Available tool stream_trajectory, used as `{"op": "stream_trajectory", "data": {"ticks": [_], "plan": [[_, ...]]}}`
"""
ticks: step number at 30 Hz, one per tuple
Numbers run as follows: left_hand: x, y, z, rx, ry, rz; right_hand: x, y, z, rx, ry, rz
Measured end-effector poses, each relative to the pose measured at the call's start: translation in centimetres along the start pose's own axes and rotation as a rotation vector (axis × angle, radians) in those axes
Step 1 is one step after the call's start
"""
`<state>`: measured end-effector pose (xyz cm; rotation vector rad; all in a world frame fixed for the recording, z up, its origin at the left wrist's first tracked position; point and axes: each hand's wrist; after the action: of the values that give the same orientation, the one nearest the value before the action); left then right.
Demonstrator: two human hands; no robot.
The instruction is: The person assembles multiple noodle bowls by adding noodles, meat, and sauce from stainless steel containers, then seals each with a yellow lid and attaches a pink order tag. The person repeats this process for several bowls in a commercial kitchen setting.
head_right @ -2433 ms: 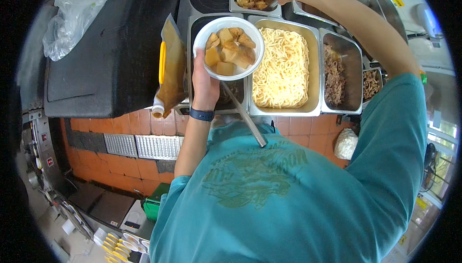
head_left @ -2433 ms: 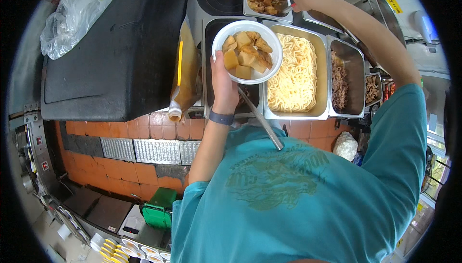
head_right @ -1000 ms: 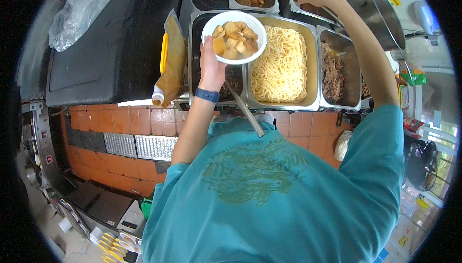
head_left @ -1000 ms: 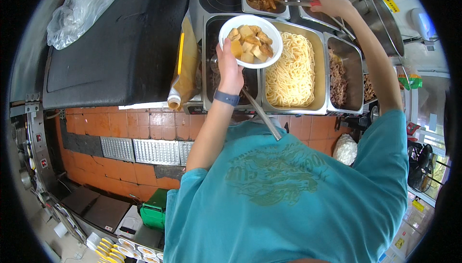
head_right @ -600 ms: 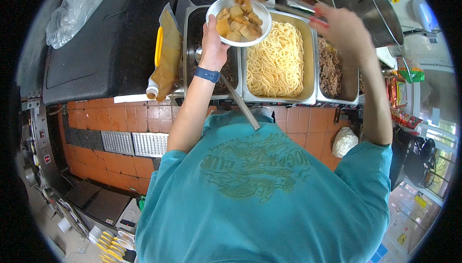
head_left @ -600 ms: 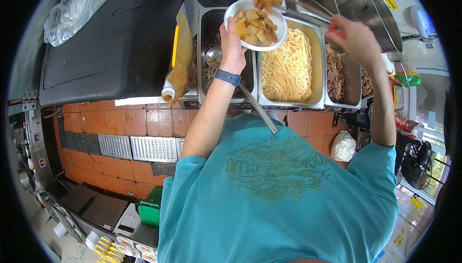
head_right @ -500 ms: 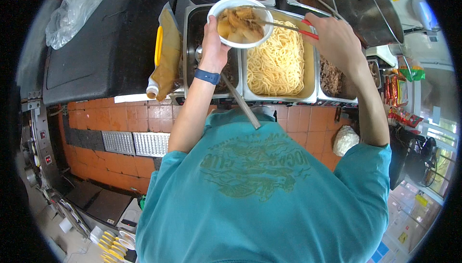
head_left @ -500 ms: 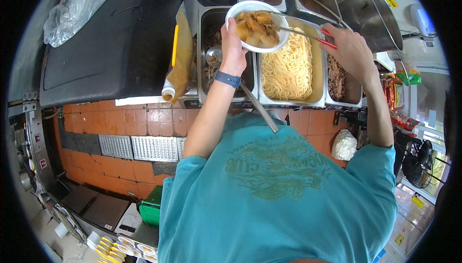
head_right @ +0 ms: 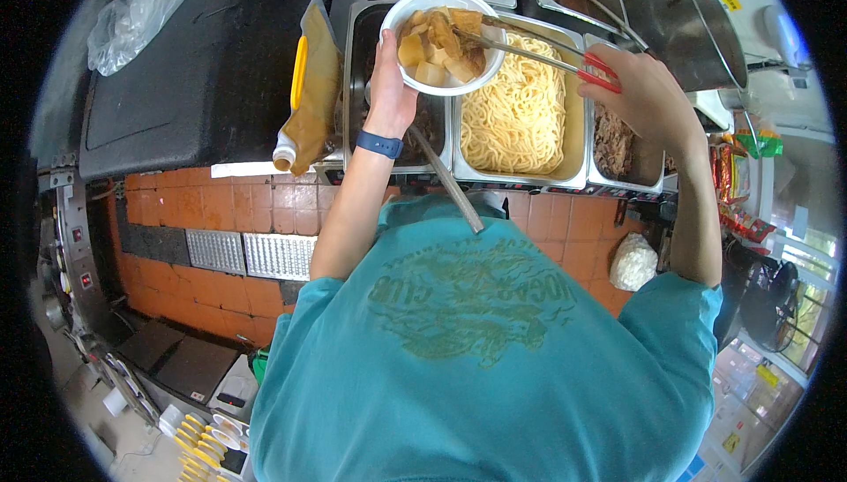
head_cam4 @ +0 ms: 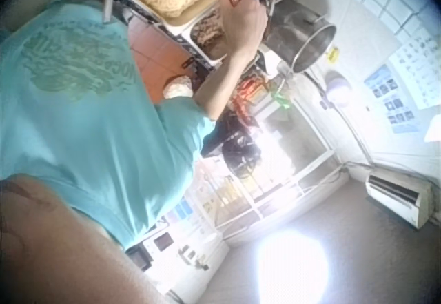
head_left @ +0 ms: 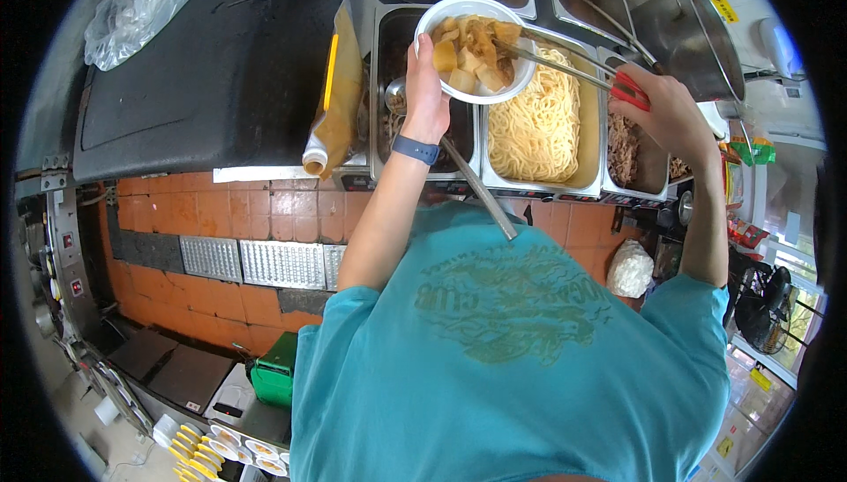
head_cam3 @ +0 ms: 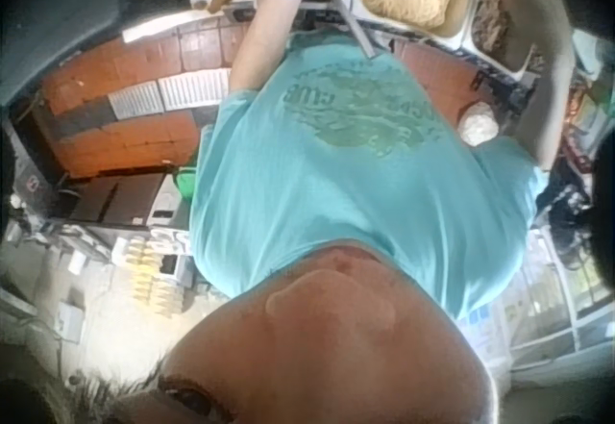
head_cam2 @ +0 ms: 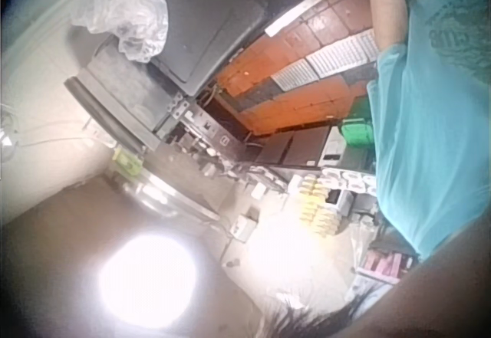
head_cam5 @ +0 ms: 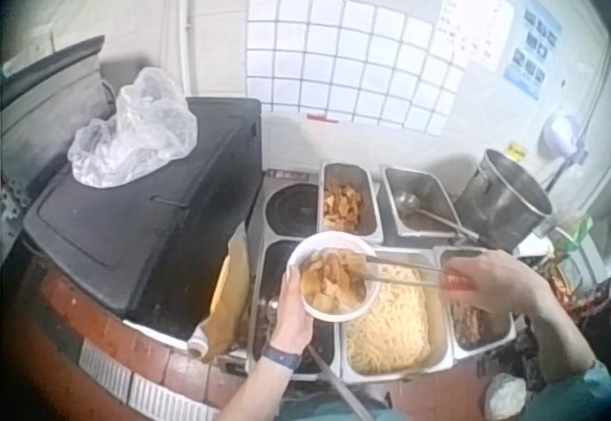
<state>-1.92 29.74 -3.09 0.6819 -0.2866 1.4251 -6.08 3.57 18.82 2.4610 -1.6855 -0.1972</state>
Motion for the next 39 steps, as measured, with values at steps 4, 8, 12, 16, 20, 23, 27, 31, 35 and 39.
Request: {"op": "stream_trajectory", "data": {"ticks": [4, 8, 12, 16, 20, 23, 27, 31, 35, 39], "plan": [[0.2, 0.2, -0.1, -0.009, 0.031, 0.014, -0.2, 0.9, -0.6, 0.025, -0.073, 0.011], [0.6, 0.1, 0.4, 0.047, -0.036, -0.022, -0.6, 0.6, -0.9, 0.008, 0.0, 0.002], [0.6, 0.3, 0.4, 0.043, -0.046, -0.014, -0.6, 0.8, -1.2, -0.067, 0.003, 0.031], [0.5, 0.0, -0.2, 0.013, 0.024, 0.002, -0.4, 1.9, -2.0, -0.13, -0.081, 0.049], [0.3, -0.3, -0.6, 0.025, 0.017, -0.027, -0.1, 2.0, -2.6, -0.093, -0.087, 0.016], [0.0, -0.1, -0.9, 0.038, 0.026, -0.059, 0.9, 1.9, -2.7, -0.098, -0.019, 0.108], [-0.1, -0.2, -1.0, -0.03, 0.082, -0.055, 3.4, -1.2, -0.8, -0.062, -0.278, 0.014], [-0.1, 0.4, -0.5, 0.04, 0.055, -0.103, 5.5, -8.8, 2.6, 0.09, -0.512, 0.112], [0.0, 1.3, -0.2, 0.061, 0.022, -0.12, 4.9, -18.9, 10.4, 0.165, -0.155, 0.234], [0.5, 1.8, -1.2, 0.047, 0.03, -0.034, 7.9, -20.9, 13.2, 0.255, -0.104, 0.275]]}}
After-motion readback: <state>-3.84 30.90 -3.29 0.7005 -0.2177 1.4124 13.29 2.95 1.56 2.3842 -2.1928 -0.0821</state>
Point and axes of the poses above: each hand's wrist, its own y-axis away from the middle knuckle, its own z-axis out of the palm, x = y × z, and after that the axes turned 6 degrees about y, right-handed
